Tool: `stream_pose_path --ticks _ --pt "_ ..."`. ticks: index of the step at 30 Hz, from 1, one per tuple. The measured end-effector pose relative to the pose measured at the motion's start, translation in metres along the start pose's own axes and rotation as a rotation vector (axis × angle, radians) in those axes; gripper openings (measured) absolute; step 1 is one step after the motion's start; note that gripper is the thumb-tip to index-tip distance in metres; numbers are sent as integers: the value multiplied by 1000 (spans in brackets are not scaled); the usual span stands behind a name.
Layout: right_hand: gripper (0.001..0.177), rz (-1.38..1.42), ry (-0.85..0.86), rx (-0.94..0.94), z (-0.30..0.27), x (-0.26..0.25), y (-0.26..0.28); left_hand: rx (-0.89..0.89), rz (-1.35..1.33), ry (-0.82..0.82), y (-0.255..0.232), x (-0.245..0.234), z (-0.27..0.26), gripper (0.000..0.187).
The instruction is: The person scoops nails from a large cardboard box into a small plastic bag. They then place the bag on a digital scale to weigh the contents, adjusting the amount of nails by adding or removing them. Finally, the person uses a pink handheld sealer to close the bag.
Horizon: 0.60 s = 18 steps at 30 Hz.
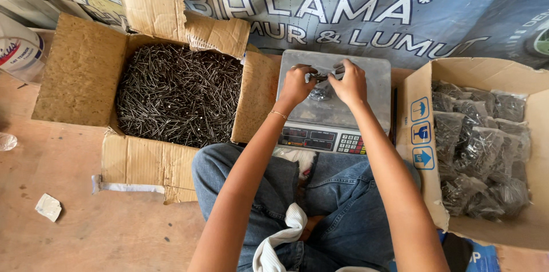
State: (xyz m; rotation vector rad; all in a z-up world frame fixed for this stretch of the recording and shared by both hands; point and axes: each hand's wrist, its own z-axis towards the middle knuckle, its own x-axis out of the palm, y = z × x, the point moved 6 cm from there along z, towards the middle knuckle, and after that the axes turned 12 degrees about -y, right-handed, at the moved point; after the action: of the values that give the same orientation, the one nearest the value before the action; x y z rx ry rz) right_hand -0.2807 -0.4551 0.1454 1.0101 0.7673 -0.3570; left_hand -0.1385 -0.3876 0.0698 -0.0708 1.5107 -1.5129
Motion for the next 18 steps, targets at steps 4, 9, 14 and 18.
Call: stream_pose_path --ticks 4,9,14,18 --pt "24 15 0 -17 0 -3 8 -17 0 6 -4 -4 -2 20" --pt "24 36 -11 -101 -2 -7 17 -6 38 42 -15 -13 -4 20" --pt "28 49 24 -194 -11 -17 34 -16 76 61 -12 -11 -4 19" --pt "36 -12 67 -271 -16 -19 41 -2 98 46 -14 -12 -4 19"
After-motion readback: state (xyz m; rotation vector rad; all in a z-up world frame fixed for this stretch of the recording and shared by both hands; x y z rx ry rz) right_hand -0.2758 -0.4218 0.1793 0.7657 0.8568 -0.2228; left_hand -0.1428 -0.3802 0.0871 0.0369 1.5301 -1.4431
